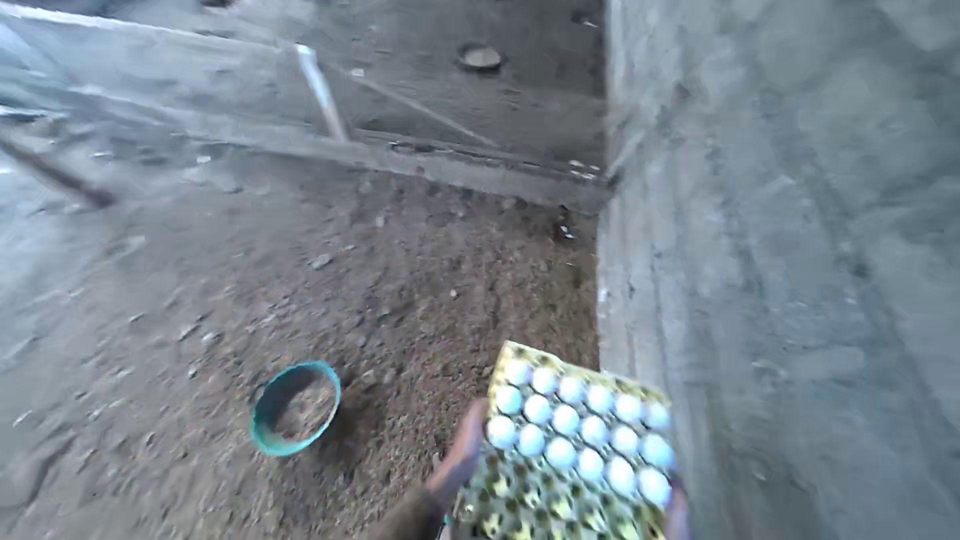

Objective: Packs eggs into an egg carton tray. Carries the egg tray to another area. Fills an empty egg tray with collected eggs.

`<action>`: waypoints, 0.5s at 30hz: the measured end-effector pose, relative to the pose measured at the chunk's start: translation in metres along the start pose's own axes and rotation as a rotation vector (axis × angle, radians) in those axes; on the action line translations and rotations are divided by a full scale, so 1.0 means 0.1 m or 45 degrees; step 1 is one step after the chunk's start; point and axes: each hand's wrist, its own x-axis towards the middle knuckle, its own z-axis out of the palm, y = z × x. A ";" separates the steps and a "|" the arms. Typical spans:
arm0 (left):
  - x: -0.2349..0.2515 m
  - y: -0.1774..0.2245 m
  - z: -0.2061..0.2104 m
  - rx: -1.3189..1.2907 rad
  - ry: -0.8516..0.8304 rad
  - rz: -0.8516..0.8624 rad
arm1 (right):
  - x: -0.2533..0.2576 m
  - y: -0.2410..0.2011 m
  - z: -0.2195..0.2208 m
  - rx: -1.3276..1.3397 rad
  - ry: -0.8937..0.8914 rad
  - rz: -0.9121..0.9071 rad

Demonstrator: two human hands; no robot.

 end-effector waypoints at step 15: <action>3.64 3.03 -0.06 -0.097 0.583 0.319 | 4.41 -2.82 3.59 -0.488 -0.428 -0.011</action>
